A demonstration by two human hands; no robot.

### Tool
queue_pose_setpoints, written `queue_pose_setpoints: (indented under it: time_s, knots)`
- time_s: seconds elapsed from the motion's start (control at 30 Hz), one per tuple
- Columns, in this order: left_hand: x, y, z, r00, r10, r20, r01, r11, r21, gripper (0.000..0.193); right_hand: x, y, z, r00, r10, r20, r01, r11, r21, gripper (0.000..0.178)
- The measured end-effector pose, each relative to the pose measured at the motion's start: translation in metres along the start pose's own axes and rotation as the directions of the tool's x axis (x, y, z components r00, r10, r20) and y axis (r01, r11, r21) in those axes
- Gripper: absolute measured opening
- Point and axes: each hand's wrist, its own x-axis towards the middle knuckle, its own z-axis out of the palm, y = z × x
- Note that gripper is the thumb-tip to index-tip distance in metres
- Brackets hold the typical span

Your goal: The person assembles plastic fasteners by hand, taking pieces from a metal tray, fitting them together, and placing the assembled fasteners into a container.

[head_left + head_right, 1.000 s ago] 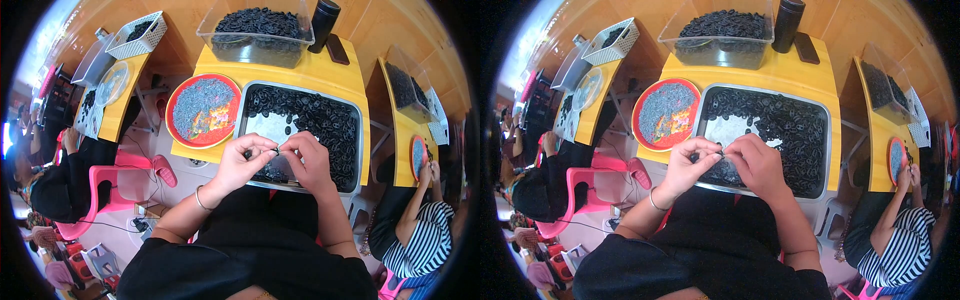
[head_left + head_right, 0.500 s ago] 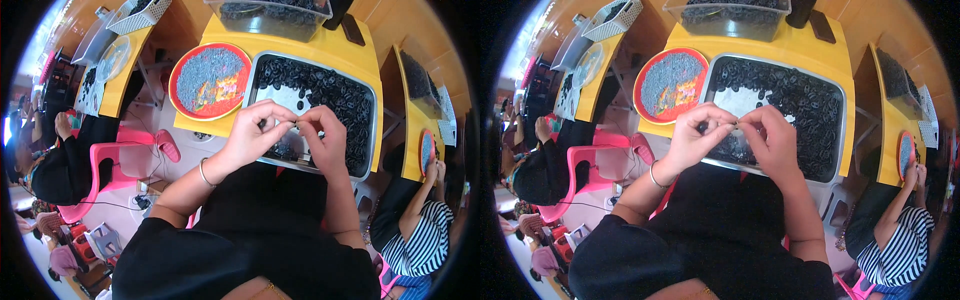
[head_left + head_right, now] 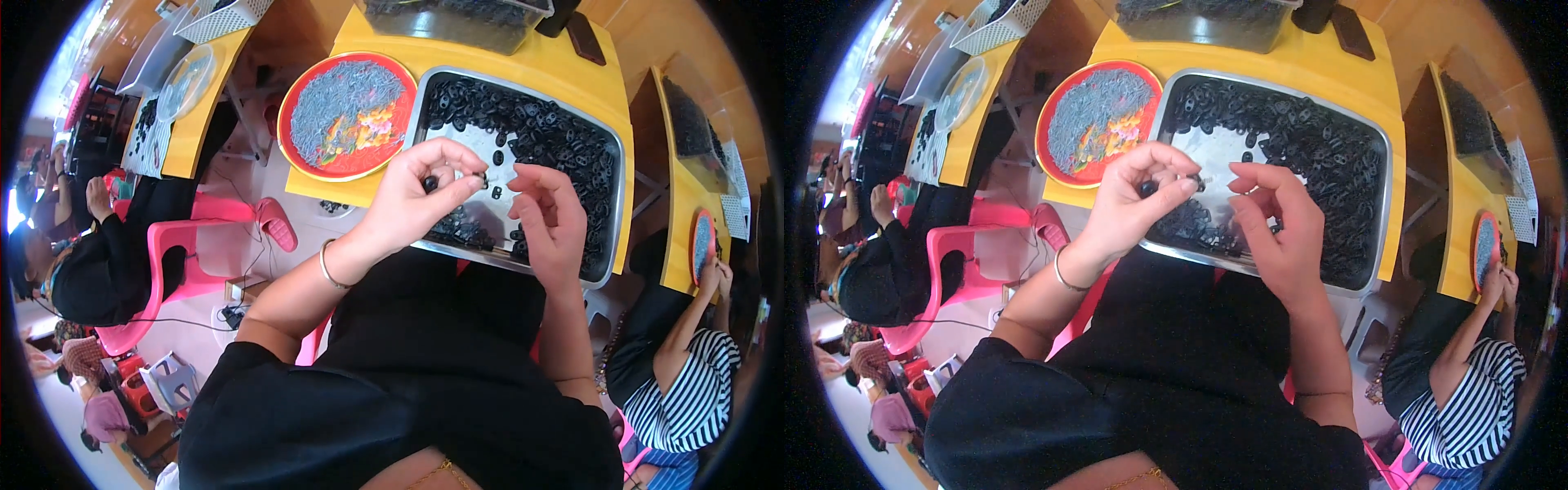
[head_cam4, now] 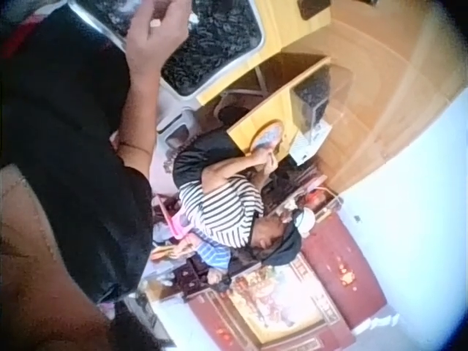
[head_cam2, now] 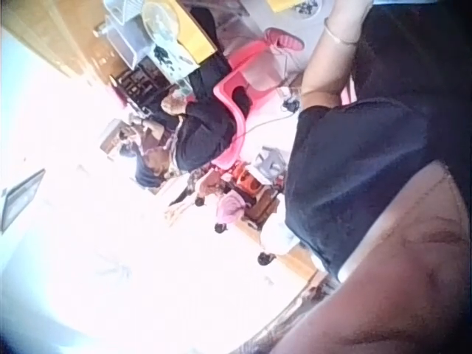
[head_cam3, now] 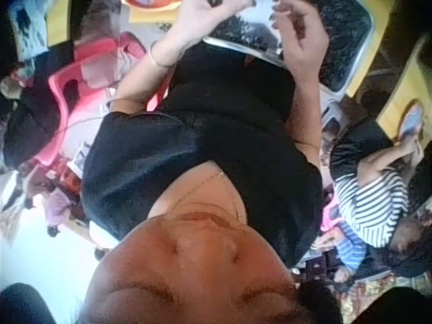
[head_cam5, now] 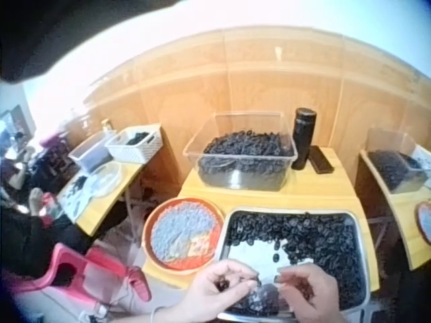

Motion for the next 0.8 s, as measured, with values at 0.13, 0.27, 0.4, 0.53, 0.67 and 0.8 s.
queue_pose_setpoints:
  time_s: [0.13, 0.27, 0.4, 0.53, 0.67, 0.8]
  knots:
    - [-0.006, 0.0, -0.002, 0.999, -0.023, 0.037, 0.02, 0.998, 0.067, 0.011, 0.004, -0.006, -0.002, 0.989, -0.101, 0.106, 0.116, 0.982, -0.149, 0.027]
    - [-0.01, 0.0, -0.001, 0.999, 0.0, 0.048, -0.002, 0.999, 0.046, 0.011, 0.006, -0.011, -0.002, 0.977, -0.162, 0.136, 0.187, 0.963, -0.194, 0.02]
    - [-0.013, 0.002, 0.001, 0.998, -0.018, 0.057, 0.017, 1.0, 0.015, 0.011, 0.007, -0.012, -0.002, 0.972, -0.187, 0.142, 0.215, 0.951, -0.223, 0.017]
    - [-0.013, 0.001, 0.0, 0.998, -0.029, 0.05, 0.03, 0.999, -0.018, 0.015, 0.01, -0.011, -0.002, 0.968, -0.186, 0.168, 0.225, 0.941, -0.254, 0.015]
    - [-0.013, 0.004, 0.003, 1.0, -0.008, 0.026, 0.009, 0.998, -0.063, 0.018, 0.009, -0.014, 0.002, 0.962, -0.222, 0.162, 0.265, 0.905, -0.332, 0.013]
    - [-0.017, 0.007, 0.007, 0.996, 0.075, -0.044, -0.071, 0.995, 0.072, 0.02, 0.009, -0.012, 0.005, 0.964, -0.217, 0.154, 0.259, 0.899, -0.354, 0.012]
